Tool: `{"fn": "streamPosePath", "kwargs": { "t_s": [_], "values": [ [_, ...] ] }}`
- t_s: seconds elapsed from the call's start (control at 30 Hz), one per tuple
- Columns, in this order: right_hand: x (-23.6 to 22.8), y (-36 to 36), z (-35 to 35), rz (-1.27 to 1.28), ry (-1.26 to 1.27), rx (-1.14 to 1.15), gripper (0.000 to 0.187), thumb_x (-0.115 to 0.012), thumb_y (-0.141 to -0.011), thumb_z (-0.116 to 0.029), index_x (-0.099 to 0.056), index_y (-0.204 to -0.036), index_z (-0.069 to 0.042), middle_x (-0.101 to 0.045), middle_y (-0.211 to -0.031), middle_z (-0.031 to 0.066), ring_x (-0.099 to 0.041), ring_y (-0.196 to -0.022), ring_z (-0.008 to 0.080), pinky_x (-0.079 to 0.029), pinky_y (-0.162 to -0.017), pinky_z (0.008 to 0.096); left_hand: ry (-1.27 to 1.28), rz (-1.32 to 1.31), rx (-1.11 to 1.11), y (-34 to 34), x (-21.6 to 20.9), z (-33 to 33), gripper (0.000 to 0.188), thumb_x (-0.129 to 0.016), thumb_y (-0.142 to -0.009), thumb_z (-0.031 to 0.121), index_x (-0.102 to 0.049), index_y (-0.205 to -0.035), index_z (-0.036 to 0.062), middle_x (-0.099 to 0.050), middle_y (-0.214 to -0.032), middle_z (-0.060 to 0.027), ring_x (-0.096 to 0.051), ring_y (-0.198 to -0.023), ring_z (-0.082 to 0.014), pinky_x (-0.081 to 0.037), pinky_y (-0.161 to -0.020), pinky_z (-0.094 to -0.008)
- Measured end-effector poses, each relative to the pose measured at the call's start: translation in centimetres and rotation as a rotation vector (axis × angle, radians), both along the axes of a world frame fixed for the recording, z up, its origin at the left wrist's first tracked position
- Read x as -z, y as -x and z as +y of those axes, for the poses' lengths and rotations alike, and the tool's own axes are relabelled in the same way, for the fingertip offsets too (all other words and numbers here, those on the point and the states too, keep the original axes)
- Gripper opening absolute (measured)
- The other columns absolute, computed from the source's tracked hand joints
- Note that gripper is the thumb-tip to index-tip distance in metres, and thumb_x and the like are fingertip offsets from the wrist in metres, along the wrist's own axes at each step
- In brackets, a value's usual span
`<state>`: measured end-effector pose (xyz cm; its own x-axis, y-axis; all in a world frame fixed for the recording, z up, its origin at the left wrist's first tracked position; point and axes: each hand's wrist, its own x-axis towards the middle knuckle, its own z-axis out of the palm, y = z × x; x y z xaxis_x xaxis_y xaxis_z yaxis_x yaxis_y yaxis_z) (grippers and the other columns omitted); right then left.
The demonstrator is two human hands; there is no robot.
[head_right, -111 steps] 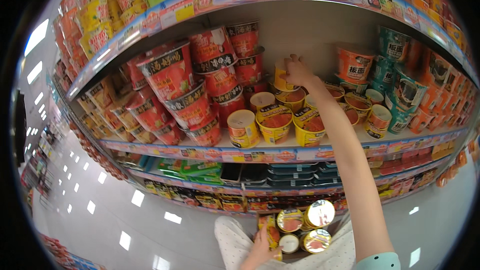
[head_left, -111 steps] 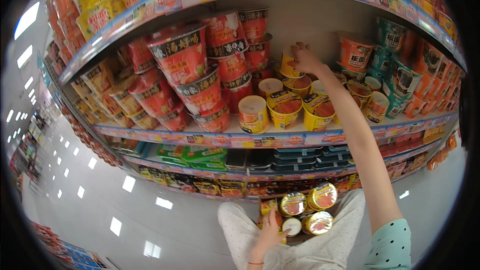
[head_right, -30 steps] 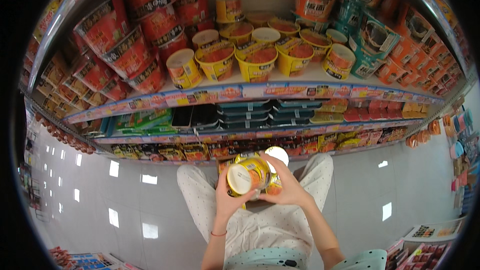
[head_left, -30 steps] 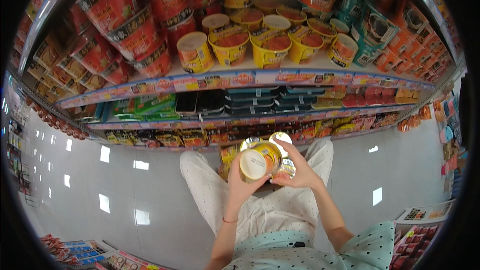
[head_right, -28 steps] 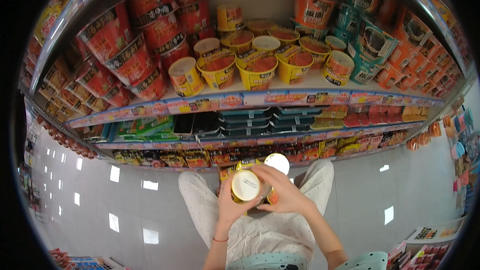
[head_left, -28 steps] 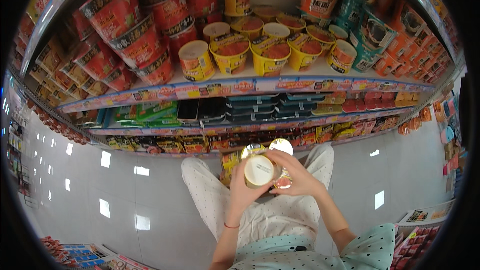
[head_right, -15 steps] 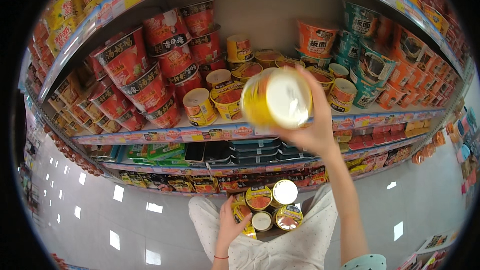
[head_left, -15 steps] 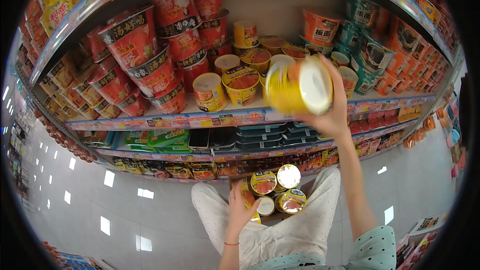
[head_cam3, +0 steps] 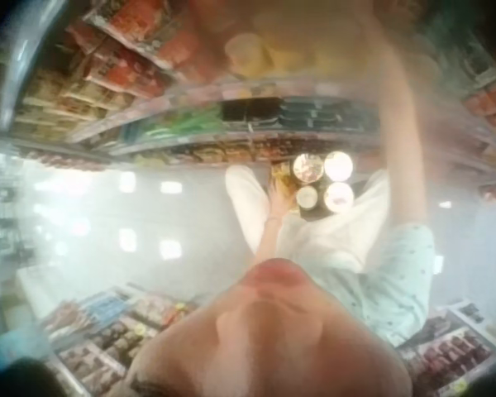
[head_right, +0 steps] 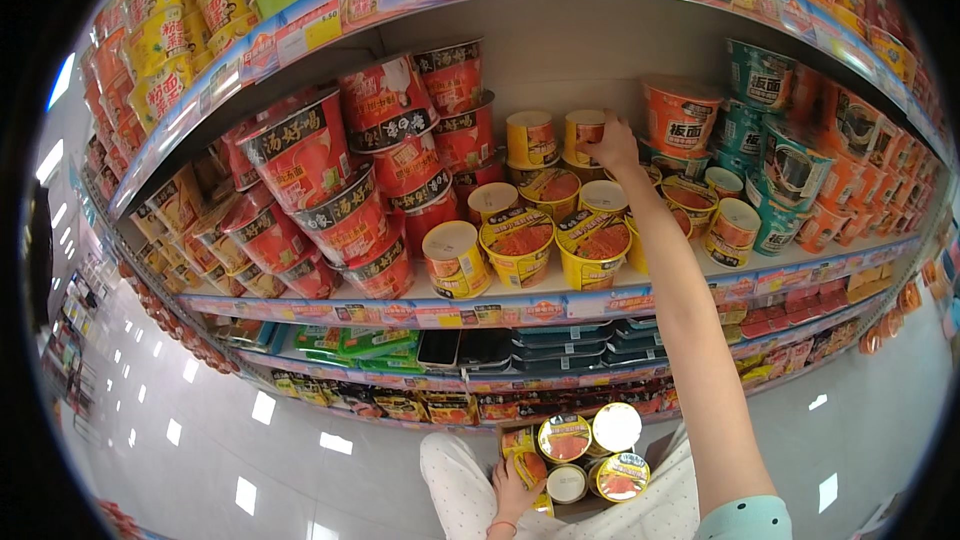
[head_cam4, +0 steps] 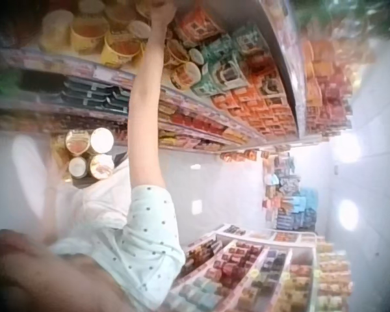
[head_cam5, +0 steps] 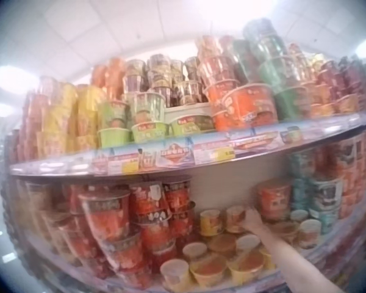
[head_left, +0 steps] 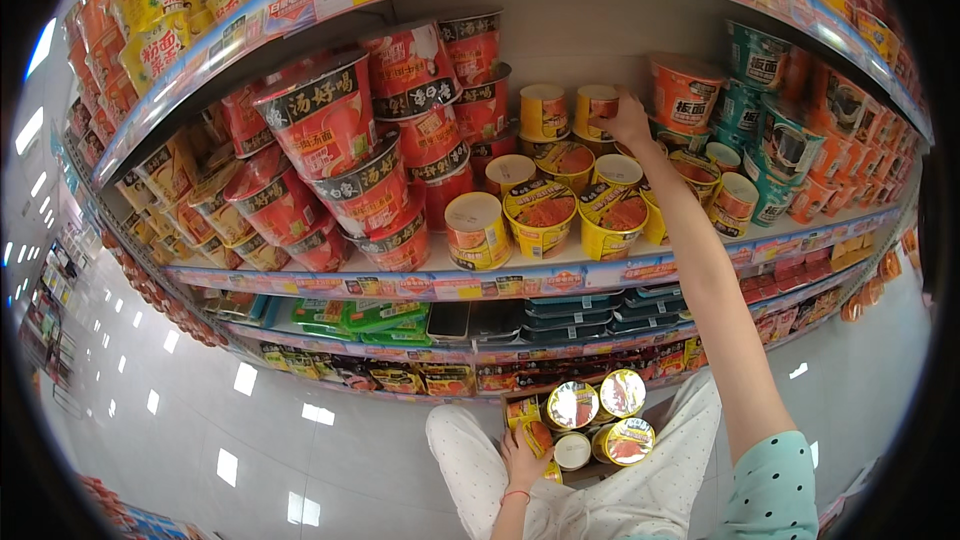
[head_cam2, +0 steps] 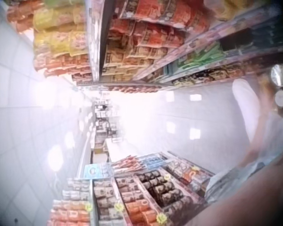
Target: The person sits on the floor and restocks a supermarket shelf with instant noodle cups. They pick up cups from a box on their lap, place them on the shelf, and adjust the arrangement to fill gaps.
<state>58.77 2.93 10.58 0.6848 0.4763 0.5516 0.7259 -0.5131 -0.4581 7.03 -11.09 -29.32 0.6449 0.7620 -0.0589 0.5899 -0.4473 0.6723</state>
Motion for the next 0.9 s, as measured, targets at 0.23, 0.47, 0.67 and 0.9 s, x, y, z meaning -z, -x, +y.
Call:
{"fn": "streamPosePath", "kwargs": {
  "t_s": [0.23,0.47,0.67,0.9],
  "values": [
    [0.9,-1.0,1.3,0.018,-0.053,-0.061,0.095,-0.088,-0.068,-0.033,-0.035,-0.139,0.0,-0.05,-0.132,0.0265,-0.053,-0.121,0.0395,-0.05,-0.098,0.046,0.131,0.039,-0.15,0.3,1.2,0.2,0.097,-0.08,-0.072,0.026,-0.022,-0.144,-0.003,-0.031,-0.139,-0.0334,-0.024,-0.134,-0.051,-0.023,-0.113,-0.0559],
    [-0.5,0.6,0.7,0.037,0.17,0.034,0.094,-0.079,-0.079,-0.033,-0.024,-0.148,-0.001,-0.043,-0.137,0.0305,-0.052,-0.121,0.0416,-0.05,-0.098,0.0454,0.169,-0.077,-0.295,-0.1,5.0,0.4,0.088,-0.08,-0.07,0.017,-0.029,-0.138,-0.0081,-0.04,-0.131,-0.0321,-0.038,-0.123,-0.0463,-0.034,-0.106,-0.0476],
    [-3.9,5.8,-3.7,-0.22,0.133,-0.146,0.077,-0.07,-0.086,-0.025,-0.029,-0.147,-0.002,-0.041,-0.141,0.0264,-0.05,-0.126,0.0383,-0.049,-0.1,0.0448,0.395,-0.286,-0.35,0.6,5.2,1.5,0.064,-0.078,-0.072,0.012,-0.044,-0.122,-0.009,-0.054,-0.118,-0.0282,-0.051,-0.116,-0.0423,-0.04,-0.101,-0.0457],
    [-3.4,15.6,-15.0,-0.302,-0.178,-0.695,0.053,-0.062,-0.087,-0.001,-0.046,-0.138,-0.004,-0.051,-0.137,0.011,-0.058,-0.116,0.0243,-0.051,-0.091,0.0354,0.259,-0.333,-0.366,0.7,6.0,1.0,0.058,-0.081,-0.072,0.014,-0.052,-0.119,-0.0036,-0.055,-0.117,-0.0238,-0.053,-0.11,-0.0405,-0.043,-0.098,-0.0427]
  ]
}}
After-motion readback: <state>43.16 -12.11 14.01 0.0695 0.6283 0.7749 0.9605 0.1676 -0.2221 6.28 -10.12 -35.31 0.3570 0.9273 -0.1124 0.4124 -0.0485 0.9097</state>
